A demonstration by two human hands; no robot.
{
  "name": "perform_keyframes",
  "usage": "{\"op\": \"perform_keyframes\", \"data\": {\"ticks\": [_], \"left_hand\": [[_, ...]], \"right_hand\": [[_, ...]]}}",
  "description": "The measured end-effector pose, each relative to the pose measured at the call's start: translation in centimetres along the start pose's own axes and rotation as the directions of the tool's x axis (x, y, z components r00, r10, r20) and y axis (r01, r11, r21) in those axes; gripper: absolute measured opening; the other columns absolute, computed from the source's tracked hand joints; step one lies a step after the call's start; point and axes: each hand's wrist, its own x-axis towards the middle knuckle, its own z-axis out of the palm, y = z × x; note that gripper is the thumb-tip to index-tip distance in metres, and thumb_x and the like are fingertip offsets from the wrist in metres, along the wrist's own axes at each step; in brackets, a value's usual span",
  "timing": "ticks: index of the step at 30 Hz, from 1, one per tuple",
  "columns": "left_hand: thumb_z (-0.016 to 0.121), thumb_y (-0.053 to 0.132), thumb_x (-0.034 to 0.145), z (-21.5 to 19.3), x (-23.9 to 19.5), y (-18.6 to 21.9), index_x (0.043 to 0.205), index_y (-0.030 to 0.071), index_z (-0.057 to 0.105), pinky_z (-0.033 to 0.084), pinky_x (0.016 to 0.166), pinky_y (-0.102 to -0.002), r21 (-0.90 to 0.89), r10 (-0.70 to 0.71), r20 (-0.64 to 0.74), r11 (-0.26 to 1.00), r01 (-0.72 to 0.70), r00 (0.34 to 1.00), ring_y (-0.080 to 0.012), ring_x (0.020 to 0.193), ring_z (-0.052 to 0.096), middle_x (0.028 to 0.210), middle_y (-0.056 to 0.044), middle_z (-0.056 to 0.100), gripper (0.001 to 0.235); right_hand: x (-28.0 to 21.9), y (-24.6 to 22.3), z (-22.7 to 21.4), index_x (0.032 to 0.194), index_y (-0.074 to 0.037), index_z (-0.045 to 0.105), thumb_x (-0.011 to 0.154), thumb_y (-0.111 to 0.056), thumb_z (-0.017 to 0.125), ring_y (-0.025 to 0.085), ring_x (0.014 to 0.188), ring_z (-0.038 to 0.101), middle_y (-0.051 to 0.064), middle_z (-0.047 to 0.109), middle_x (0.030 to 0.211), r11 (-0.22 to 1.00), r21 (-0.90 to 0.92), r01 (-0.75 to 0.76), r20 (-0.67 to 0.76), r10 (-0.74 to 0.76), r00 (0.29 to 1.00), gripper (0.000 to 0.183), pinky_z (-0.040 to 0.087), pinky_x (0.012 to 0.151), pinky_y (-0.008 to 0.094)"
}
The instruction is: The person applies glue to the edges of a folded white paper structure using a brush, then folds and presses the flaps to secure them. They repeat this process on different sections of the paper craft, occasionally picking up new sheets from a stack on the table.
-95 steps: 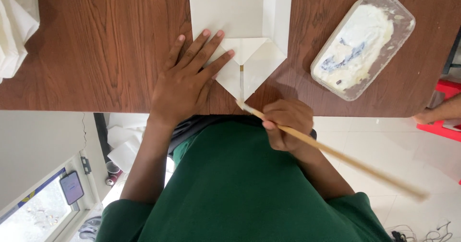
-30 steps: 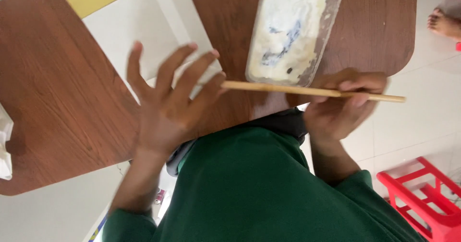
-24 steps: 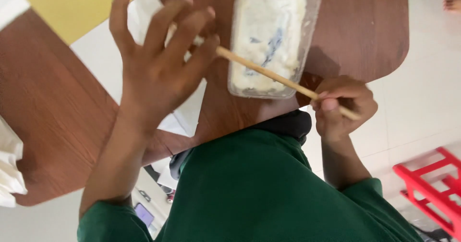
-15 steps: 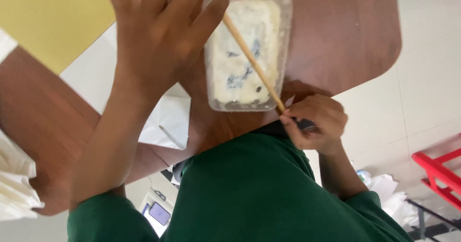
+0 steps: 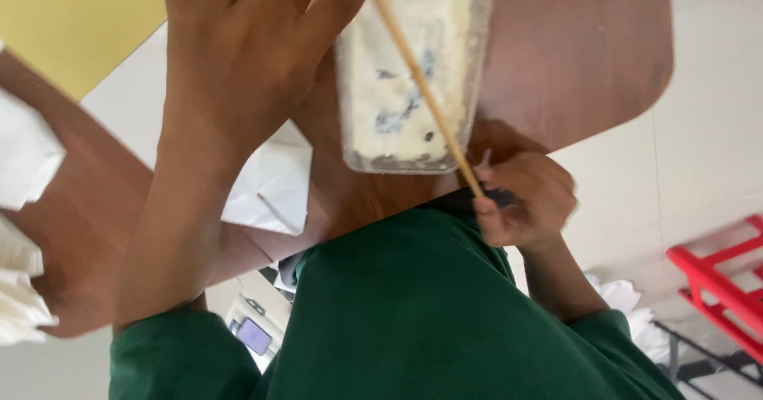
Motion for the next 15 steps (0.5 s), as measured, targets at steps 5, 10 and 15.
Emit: {"op": "perform_keyframes", "data": {"ticks": [5, 10, 15], "left_hand": [[0.096, -0.021, 0.111, -5.2, -7.0, 0.3, 0.134, 0.01, 0.084, 0.029, 0.107, -0.056, -0.281, -0.251, 0.087, 0.922, 0.265, 0.964, -0.0394, 0.124, 0.063, 0.133, -0.02, 0.073, 0.04], [0.071, -0.014, 0.104, -8.7, -16.0, 3.0, 0.105, 0.001, 0.079, 0.043, 0.092, -0.048, -0.36, -0.418, 0.035, 0.842, 0.401, 0.908, -0.0364, 0.096, 0.074, 0.11, -0.02, 0.075, 0.017], [0.069, -0.014, 0.094, -9.8, -22.2, 7.3, 0.115, 0.003, 0.075, 0.057, 0.08, -0.041, -0.396, -0.483, 0.136, 0.774, 0.494, 0.865, -0.0328, 0.097, 0.069, 0.117, -0.013, 0.07, 0.027]], "right_hand": [[-3.3, -0.1, -1.1, 0.098, 0.001, 0.055, 0.092, -0.013, 0.066, 0.023, 0.051, 0.036, 0.01, 0.045, 0.068, 0.963, -0.083, 0.256, -0.167, -0.266, 0.949, 0.018, 0.026, 0.046, 0.039], [-0.7, -6.1, 3.4, 0.097, -0.013, 0.06, 0.092, -0.012, 0.064, 0.019, 0.051, 0.04, 0.004, 0.051, 0.069, 0.929, 0.118, 0.351, 0.291, -0.37, 0.882, 0.007, 0.032, 0.045, 0.033], [2.2, -9.0, 10.2, 0.081, -0.01, 0.064, 0.094, -0.004, 0.074, 0.017, 0.056, 0.05, 0.005, 0.061, 0.078, 0.857, 0.125, 0.5, 0.35, -0.51, 0.786, 0.018, 0.04, 0.049, 0.029]]}}
